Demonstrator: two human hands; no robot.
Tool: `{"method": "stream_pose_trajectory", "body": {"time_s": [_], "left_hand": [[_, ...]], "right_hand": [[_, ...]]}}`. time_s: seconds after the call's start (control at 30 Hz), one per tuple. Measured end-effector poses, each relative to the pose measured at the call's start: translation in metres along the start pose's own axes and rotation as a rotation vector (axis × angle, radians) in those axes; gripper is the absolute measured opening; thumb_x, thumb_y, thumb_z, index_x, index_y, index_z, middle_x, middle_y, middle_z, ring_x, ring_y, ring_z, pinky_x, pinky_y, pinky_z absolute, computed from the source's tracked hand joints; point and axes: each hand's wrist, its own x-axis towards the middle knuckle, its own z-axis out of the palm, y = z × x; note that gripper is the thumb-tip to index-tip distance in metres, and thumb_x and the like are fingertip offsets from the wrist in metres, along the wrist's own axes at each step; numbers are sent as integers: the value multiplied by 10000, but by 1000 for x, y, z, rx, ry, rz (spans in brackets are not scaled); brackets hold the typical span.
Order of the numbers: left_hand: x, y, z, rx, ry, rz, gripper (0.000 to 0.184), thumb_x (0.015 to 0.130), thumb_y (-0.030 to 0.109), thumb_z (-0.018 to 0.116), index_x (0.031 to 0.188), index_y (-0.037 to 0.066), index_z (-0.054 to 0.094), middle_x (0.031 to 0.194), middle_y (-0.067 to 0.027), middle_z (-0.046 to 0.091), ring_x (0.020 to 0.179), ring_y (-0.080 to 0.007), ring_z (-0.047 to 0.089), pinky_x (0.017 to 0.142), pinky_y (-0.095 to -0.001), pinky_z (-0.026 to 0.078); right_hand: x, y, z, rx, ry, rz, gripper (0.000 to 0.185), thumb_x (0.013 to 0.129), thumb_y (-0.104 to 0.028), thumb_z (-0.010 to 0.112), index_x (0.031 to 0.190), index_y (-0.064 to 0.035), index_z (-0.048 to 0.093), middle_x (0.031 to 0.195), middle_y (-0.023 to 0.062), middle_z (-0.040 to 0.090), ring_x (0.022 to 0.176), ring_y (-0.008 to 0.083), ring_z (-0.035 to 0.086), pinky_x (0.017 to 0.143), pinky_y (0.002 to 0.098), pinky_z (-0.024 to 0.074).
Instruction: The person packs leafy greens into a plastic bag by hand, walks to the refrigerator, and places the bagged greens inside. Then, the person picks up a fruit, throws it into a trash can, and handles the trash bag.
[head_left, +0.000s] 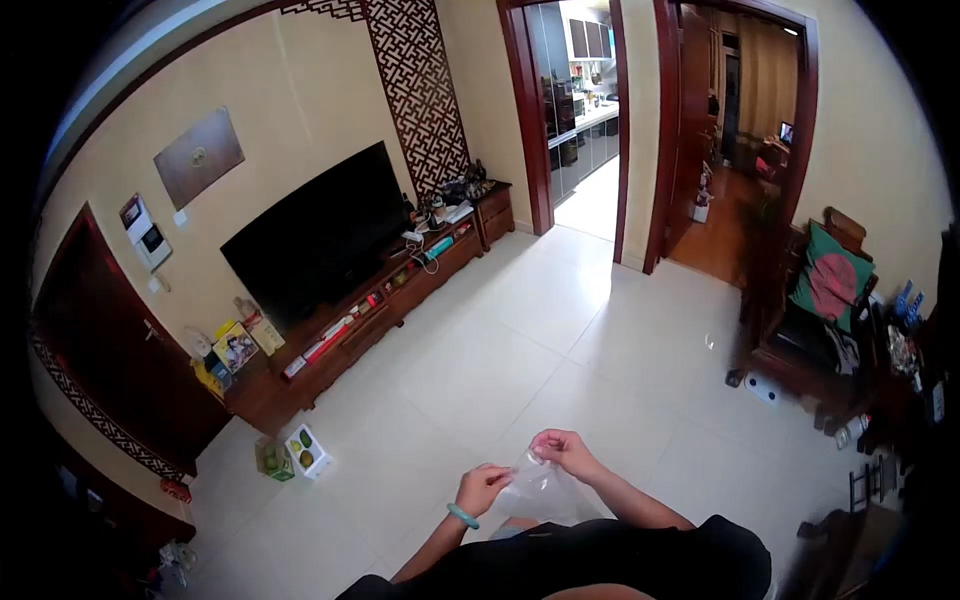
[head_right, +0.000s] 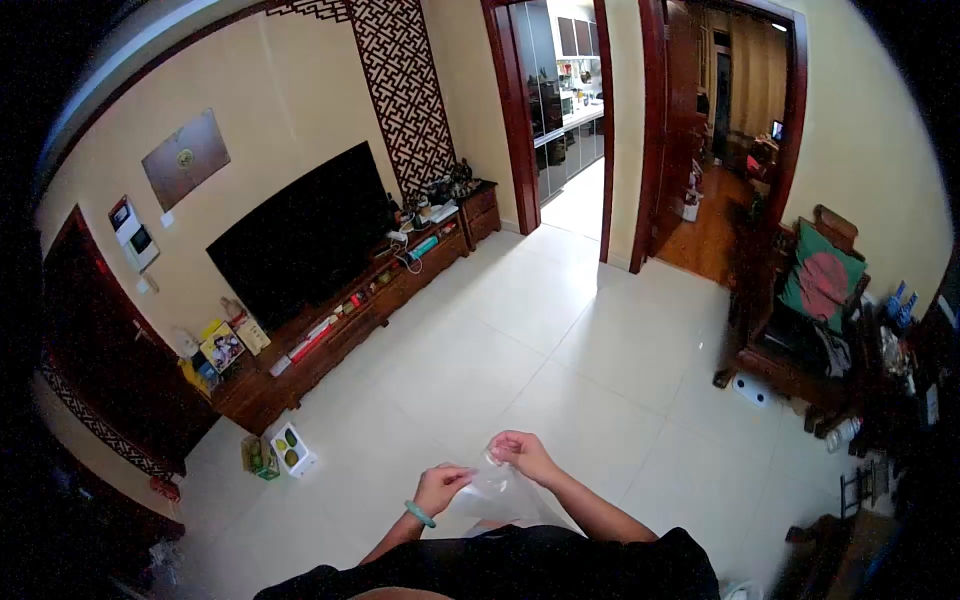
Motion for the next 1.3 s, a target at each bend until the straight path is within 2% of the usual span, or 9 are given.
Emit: {"method": "stream_pose_trajectory", "body": {"time_s": [0.13, 0.27, 0.53, 0.6, 0.8, 0.87, 0.97, 1.13, 1.3], "left_hand": [[96, -30, -29, -225, -19, -108, 193, 754, 94, 687, 927, 10, 671, 802, -76, 666, 726, -117, 618, 690, -237, 488], [217, -42, -56, -464, -248, -141, 142, 757, 36, 680, 879, -34, 658, 808, -80, 666, 743, -118, 618, 700, -234, 491], [478, -13, -68, -258, -539, 37, 139, 704, 69, 735, 780, -11, 650, 747, -56, 649, 697, -90, 594, 650, -213, 473], [536, -19, -48, -351, -563, 21, 158, 698, 87, 753, 730, 10, 619, 719, -35, 632, 676, -81, 582, 629, -213, 470], [712, -27, -12, -377, -818, 9, 257, 663, 100, 780, 728, 36, 540, 659, 20, 540, 639, -52, 500, 562, -212, 413], [763, -20, -6, -369, -849, 89, 255, 701, 180, 760, 757, 43, 552, 696, 10, 554, 680, -68, 521, 597, -210, 417], [833, -15, -12, -699, -770, -138, 273, 841, 304, 614, 848, 36, 561, 726, -3, 539, 654, -83, 525, 591, -230, 447], [955, -7, -31, -548, -540, -31, 167, 859, 158, 593, 946, 15, 595, 782, -2, 570, 681, -72, 525, 636, -211, 448], [1083, -4, -47, -604, -550, -146, 205, 864, 159, 578, 962, -2, 660, 780, -10, 598, 730, -74, 523, 663, -205, 421]], "right_hand": [[97, -4, -37, 12, 24, 109, 126, 866, -117, 573, 952, -25, 576, 792, -1, 587, 695, 62, 515, 631, 195, 405], [182, -8, -98, -42, 118, 126, 140, 864, -170, 576, 891, -34, 599, 734, -7, 587, 672, 58, 512, 607, 196, 388], [321, -71, -215, -131, 482, 9, 161, 849, -155, 574, 839, -3, 624, 695, 21, 598, 656, 90, 535, 616, 225, 400], [344, -69, -253, -44, 553, -25, 173, 838, -158, 565, 799, -2, 628, 706, 28, 597, 658, 104, 538, 620, 239, 415], [450, -85, -369, 43, 661, 68, 193, 855, -181, 549, 804, -9, 623, 707, 18, 594, 632, 95, 516, 599, 231, 401], [499, -103, -405, -40, 590, 38, 209, 871, -200, 538, 798, -22, 620, 696, 1, 581, 605, 74, 494, 571, 215, 381], [586, -131, -464, -58, 466, 68, 216, 882, -225, 544, 800, -38, 614, 669, -20, 552, 584, 53, 471, 543, 194, 357], [715, -179, -538, -135, 268, 85, 206, 879, -237, 561, 836, -43, 616, 661, -35, 542, 581, 43, 465, 521, 183, 351], [842, -177, -627, -142, 62, 101, 243, 885, -276, 553, 903, -46, 630, 671, -48, 530, 580, 32, 446, 495, 172, 340]]}}
